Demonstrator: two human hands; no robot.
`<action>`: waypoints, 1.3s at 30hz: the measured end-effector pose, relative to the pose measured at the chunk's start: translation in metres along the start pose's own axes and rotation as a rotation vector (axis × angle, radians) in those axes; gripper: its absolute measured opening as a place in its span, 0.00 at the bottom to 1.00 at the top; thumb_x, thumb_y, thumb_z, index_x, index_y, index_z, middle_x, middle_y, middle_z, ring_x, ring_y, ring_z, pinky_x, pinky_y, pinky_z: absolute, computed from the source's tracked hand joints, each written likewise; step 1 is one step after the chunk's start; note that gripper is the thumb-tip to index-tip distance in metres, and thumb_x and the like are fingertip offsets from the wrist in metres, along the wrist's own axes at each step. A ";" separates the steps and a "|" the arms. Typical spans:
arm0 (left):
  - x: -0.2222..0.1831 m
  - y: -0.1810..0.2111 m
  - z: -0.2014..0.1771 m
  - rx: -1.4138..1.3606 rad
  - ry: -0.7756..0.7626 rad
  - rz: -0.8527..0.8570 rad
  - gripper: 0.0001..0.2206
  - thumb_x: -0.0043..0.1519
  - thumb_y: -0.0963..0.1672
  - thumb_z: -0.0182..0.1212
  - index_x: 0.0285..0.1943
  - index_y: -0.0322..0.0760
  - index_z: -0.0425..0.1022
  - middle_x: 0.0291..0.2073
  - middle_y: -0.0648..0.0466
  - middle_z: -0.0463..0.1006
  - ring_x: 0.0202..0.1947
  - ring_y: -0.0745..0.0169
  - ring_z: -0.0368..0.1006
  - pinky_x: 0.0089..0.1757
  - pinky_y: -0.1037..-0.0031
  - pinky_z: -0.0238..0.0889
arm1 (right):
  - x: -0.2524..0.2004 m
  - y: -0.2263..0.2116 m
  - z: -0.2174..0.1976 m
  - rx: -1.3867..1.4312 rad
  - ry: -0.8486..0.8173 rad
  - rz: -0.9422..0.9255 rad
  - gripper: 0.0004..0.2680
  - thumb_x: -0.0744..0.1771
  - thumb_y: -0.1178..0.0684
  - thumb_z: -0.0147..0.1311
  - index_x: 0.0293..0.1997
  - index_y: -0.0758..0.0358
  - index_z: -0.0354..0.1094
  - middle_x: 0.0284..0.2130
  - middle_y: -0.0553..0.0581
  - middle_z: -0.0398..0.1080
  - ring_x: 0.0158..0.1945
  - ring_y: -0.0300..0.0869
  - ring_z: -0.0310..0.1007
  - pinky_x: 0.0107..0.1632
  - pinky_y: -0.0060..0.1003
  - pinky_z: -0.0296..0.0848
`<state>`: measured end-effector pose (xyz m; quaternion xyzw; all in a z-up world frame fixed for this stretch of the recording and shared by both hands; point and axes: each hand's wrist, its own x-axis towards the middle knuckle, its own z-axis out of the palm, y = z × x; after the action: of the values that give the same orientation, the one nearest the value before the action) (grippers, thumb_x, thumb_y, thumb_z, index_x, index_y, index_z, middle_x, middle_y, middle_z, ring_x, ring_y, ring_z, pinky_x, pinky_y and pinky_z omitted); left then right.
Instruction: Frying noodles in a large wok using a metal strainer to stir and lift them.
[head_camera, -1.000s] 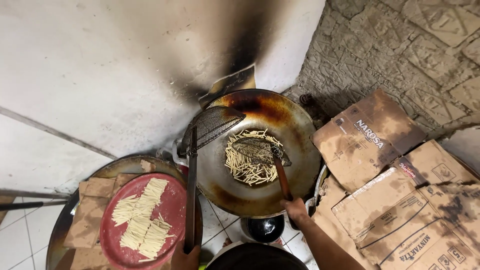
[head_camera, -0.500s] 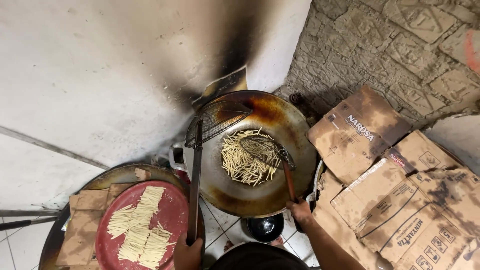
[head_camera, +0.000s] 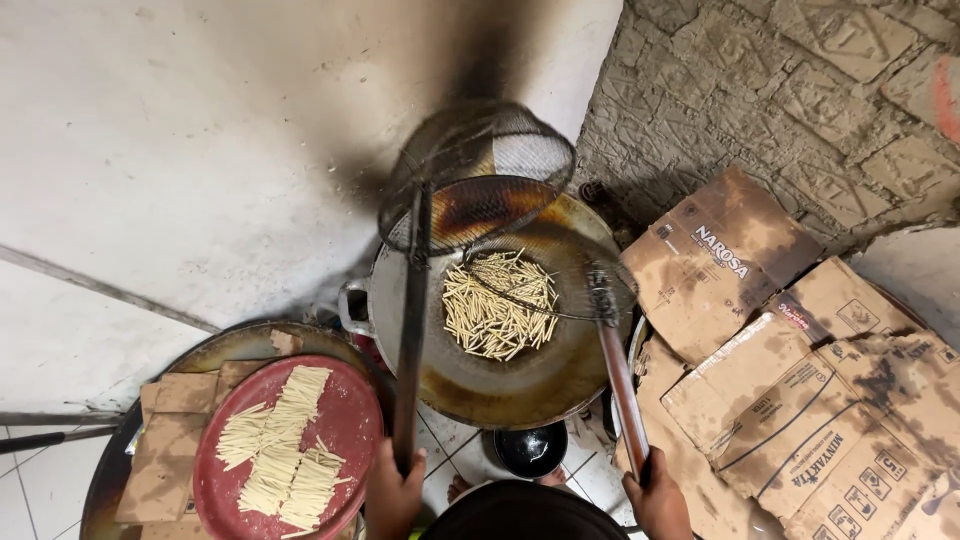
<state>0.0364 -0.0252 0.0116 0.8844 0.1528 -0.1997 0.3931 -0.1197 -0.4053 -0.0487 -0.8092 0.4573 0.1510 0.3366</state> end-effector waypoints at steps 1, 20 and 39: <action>0.004 -0.010 0.012 -0.002 0.004 0.000 0.14 0.61 0.51 0.62 0.47 0.41 0.71 0.30 0.53 0.79 0.32 0.58 0.78 0.35 0.65 0.70 | 0.006 -0.015 -0.003 0.000 -0.001 -0.005 0.15 0.65 0.45 0.57 0.52 0.49 0.55 0.39 0.65 0.79 0.36 0.60 0.80 0.40 0.49 0.74; -0.001 -0.001 0.018 -0.018 0.198 0.068 0.16 0.60 0.49 0.63 0.51 0.38 0.74 0.37 0.47 0.82 0.40 0.46 0.78 0.41 0.59 0.68 | -0.024 -0.022 -0.020 0.135 0.000 -0.040 0.12 0.64 0.51 0.62 0.44 0.56 0.59 0.31 0.62 0.75 0.30 0.51 0.73 0.35 0.45 0.73; 0.016 0.012 -0.008 -0.111 0.085 -0.081 0.20 0.63 0.42 0.59 0.63 0.28 0.70 0.46 0.42 0.83 0.47 0.43 0.81 0.49 0.61 0.80 | -0.026 -0.073 -0.037 0.242 -0.064 0.034 0.20 0.64 0.54 0.56 0.64 0.55 0.63 0.48 0.63 0.77 0.42 0.53 0.75 0.46 0.46 0.70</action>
<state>0.0573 -0.0251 0.0158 0.8621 0.2160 -0.1688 0.4263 -0.0741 -0.3883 0.0226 -0.7495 0.4749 0.1261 0.4436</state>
